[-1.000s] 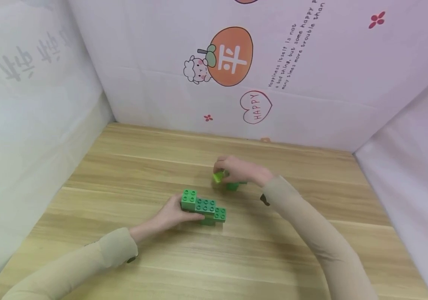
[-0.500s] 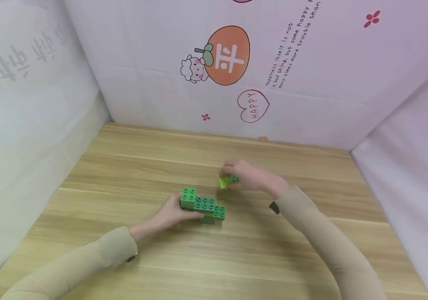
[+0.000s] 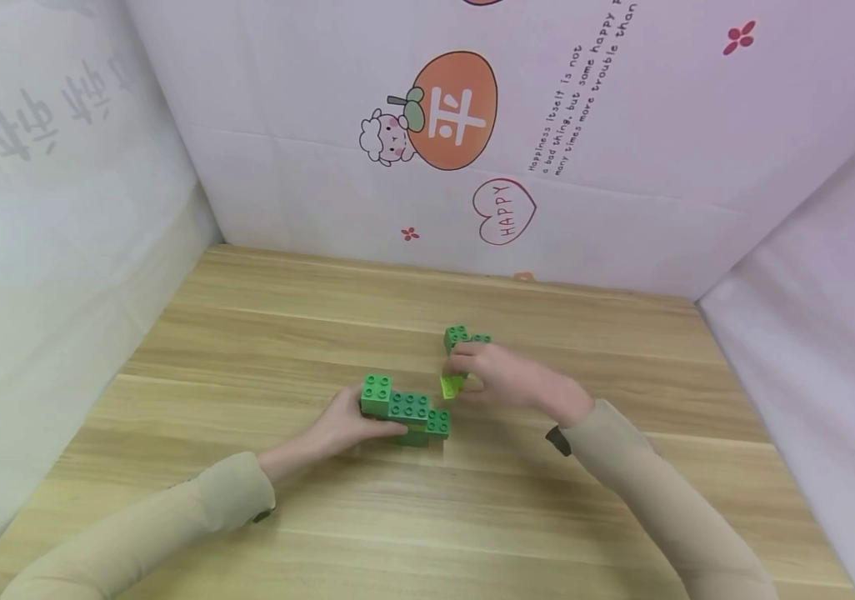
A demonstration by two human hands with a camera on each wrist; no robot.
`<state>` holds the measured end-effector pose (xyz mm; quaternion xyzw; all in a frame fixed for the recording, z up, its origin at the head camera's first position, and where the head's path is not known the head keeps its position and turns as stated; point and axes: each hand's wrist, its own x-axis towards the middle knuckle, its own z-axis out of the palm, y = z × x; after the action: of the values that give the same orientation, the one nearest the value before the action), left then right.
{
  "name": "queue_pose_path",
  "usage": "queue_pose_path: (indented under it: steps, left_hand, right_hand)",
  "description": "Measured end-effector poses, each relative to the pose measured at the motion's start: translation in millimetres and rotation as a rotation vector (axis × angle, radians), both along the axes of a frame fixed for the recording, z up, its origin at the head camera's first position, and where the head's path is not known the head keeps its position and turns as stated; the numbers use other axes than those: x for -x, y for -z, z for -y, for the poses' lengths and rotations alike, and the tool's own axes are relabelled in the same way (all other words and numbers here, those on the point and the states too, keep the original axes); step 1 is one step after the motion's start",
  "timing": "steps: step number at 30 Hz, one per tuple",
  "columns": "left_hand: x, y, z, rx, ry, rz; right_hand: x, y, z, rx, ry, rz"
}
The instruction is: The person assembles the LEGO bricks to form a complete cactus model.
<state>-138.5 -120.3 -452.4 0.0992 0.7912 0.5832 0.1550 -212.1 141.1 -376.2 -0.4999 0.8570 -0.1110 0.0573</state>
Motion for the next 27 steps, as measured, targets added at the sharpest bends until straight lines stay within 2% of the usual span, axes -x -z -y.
queue_pose_path:
  steps: [6,18,27]
  left_hand:
    - [0.6,-1.5,-1.6,0.004,-0.006,-0.003]
    - [0.8,-0.9,-1.2,-0.004,0.02,-0.015]
    - [1.2,-1.1,-2.2,-0.008,0.018,-0.025]
  right_hand:
    - [-8.7,3.7,-3.5,0.027,-0.003,0.006]
    - [-23.5,10.0,-5.6,0.069,-0.033,-0.01]
    - [-29.9,15.6,-8.0,0.072,-0.022,-0.017]
